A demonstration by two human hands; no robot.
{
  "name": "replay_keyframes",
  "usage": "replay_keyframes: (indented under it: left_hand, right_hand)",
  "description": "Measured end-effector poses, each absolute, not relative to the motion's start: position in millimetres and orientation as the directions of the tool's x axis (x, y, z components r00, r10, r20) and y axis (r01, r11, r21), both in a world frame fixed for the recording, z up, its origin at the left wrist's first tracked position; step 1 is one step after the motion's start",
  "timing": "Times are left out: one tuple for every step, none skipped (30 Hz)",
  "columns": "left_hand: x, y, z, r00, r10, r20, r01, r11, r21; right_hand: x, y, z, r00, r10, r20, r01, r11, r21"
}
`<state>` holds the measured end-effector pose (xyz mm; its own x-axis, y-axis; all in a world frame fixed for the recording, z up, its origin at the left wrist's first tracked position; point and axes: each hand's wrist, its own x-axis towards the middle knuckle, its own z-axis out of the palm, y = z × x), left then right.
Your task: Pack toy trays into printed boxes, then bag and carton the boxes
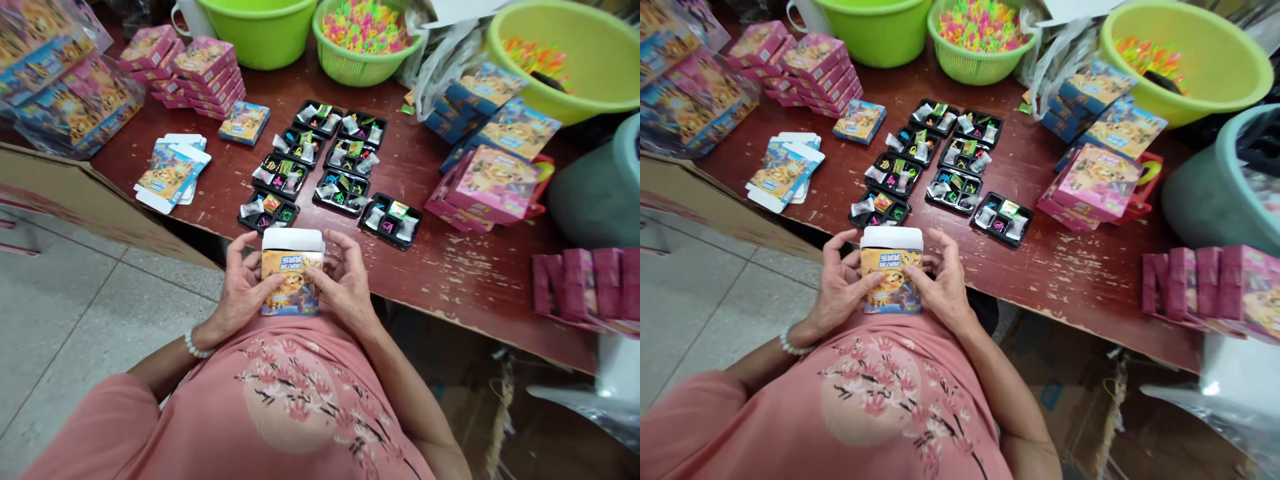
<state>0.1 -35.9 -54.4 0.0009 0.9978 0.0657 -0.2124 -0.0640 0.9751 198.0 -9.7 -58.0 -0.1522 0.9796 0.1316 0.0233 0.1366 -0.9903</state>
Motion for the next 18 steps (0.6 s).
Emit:
replay_keyframes:
  left_hand:
    - [0,-38,-56,-0.004,0.997,0.073,-0.192,-0.072,0.979]
    - [0,-39,-58,-0.004,0.997,0.079,-0.172,-0.078,0.982]
    - [-1,-39,-59,-0.004,0.996,0.088,-0.153,-0.088,0.984]
    - [-3,-39,-59,-0.001,0.996,0.092,-0.135,-0.092,0.987]
    - [-6,-38,-58,0.004,0.996,0.091,-0.116,-0.09,0.989]
    - [-9,-36,-56,0.01,0.996,0.084,-0.089,-0.083,0.993]
    - [-12,-33,-54,0.02,0.997,0.081,-0.048,-0.08,0.996]
    - [-15,-29,-50,0.032,0.996,0.087,0.004,-0.087,0.996]
    - [-17,-26,-46,0.044,0.994,0.104,0.056,-0.107,0.993]
    - [-18,-23,-43,0.054,0.99,0.13,0.095,-0.135,0.986]
    - [-18,-20,-39,0.055,0.986,0.159,0.109,-0.164,0.98]
    - [-18,-17,-37,0.043,0.982,0.181,0.092,-0.185,0.978]
    - [-16,-15,-35,0.018,0.982,0.19,0.051,-0.191,0.98]
    - [-14,-14,-33,-0.01,0.983,0.182,0.003,-0.182,0.983]
    - [-12,-13,-32,-0.028,0.986,0.163,-0.039,-0.164,0.986]
    - [-10,-12,-32,-0.027,0.99,0.14,-0.068,-0.141,0.988]
    - [-9,-12,-32,-0.01,0.993,0.118,-0.077,-0.118,0.99]
    - [-9,-12,-32,0.018,0.995,0.098,-0.066,-0.097,0.993]
  right_hand:
    - [195,-14,-63,-0.119,0.99,0.076,-0.081,0.066,-0.995]
    - [193,-18,-67,-0.091,0.995,0.038,-0.162,0.023,-0.986]
    - [192,-22,-70,-0.073,0.997,0.02,-0.213,0.004,-0.977]
    - [192,-25,-71,-0.077,0.997,0.019,-0.231,0.001,-0.973]
    - [192,-26,-71,-0.094,0.995,0.031,-0.226,0.009,-0.974]
    - [194,-26,-70,-0.121,0.991,0.052,-0.199,0.027,-0.98]
    - [196,-25,-68,-0.152,0.985,0.08,-0.153,0.056,-0.987]
    - [199,-22,-65,-0.17,0.979,0.114,-0.097,0.099,-0.99]
    - [201,-18,-62,-0.18,0.972,0.154,-0.044,0.148,-0.988]
    - [203,-13,-59,-0.177,0.965,0.194,-0.008,0.196,-0.981]
    - [205,-8,-57,-0.166,0.96,0.226,0.003,0.23,-0.973]
    - [206,-4,-54,-0.152,0.959,0.241,-0.013,0.242,-0.97]
    - [207,0,-53,-0.139,0.962,0.235,-0.049,0.23,-0.972]
    - [208,3,-51,-0.13,0.968,0.215,-0.093,0.204,-0.975]
    - [209,5,-50,-0.125,0.973,0.196,-0.13,0.179,-0.975]
    - [210,5,-48,-0.119,0.976,0.185,-0.143,0.167,-0.975]
    - [212,6,-47,-0.123,0.974,0.191,-0.124,0.176,-0.977]
    - [214,5,-45,-0.136,0.967,0.217,-0.079,0.208,-0.975]
